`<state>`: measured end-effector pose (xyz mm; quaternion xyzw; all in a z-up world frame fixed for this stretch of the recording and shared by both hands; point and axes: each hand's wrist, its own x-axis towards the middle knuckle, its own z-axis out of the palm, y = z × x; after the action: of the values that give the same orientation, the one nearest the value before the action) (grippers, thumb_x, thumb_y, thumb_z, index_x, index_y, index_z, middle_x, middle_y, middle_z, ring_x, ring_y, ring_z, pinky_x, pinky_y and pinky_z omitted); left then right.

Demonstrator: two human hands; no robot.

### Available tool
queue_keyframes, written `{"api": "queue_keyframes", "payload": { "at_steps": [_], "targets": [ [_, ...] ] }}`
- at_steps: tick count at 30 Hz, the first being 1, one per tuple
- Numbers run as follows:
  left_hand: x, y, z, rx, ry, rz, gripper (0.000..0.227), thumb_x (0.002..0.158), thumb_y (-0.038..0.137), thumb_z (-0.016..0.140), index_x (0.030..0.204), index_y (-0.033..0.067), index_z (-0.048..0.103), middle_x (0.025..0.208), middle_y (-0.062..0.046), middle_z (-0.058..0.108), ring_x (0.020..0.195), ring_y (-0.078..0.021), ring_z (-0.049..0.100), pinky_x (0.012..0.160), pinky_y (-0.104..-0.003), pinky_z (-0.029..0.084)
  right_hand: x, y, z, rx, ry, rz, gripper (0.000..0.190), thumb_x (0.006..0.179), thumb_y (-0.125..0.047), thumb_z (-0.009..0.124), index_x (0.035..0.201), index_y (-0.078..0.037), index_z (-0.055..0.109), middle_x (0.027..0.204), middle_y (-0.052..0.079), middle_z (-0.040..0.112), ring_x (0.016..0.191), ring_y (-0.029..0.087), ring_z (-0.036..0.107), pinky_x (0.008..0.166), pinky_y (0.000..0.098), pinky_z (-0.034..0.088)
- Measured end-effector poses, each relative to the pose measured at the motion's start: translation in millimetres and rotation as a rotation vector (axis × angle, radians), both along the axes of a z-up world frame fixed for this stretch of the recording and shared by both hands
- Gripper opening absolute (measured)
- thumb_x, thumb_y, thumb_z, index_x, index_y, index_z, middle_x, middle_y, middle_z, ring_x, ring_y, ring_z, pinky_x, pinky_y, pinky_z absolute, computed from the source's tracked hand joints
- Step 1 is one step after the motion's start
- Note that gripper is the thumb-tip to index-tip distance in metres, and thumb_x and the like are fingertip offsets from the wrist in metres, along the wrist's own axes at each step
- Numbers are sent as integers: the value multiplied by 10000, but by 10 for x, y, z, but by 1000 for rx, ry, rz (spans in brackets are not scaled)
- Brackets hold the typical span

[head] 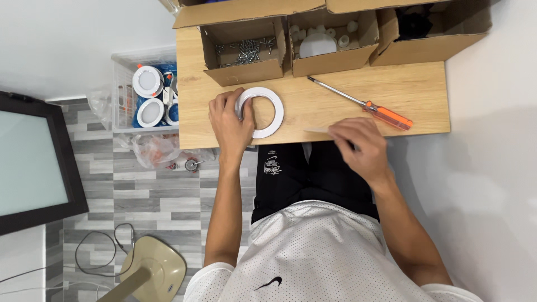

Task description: The person assembles LED light fixtures at a wooden table. They use an orange screwdriver to tighten screws on the back of a circular LED module, then place a white plastic ring and a translucent cover over it. The person repeats this process with a second LED module, securing the components together.

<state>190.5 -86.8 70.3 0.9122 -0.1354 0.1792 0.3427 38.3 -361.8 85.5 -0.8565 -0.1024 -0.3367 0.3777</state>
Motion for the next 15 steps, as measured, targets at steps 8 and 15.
{"api": "queue_keyframes", "payload": {
  "at_steps": [8,15],
  "targets": [
    [-165,-64,198,-28,-138,-45,274,980,134,820,1247,95,777,1223,-68,639,1202,-328,593,979,-500,504,-34,-147,-201,575,154,-81,173,1002,14,876,1151,49,794,968,133,771,878,159,732,791,309,627],
    [-729,-523,424,-282,-135,-532,627,875,298,927,1408,71,689,1345,-124,677,1243,-352,680,1039,-475,581,-14,-111,-303,819,216,19,167,1066,11,780,1185,95,699,967,156,715,774,164,729,578,271,609]
  ]
}}
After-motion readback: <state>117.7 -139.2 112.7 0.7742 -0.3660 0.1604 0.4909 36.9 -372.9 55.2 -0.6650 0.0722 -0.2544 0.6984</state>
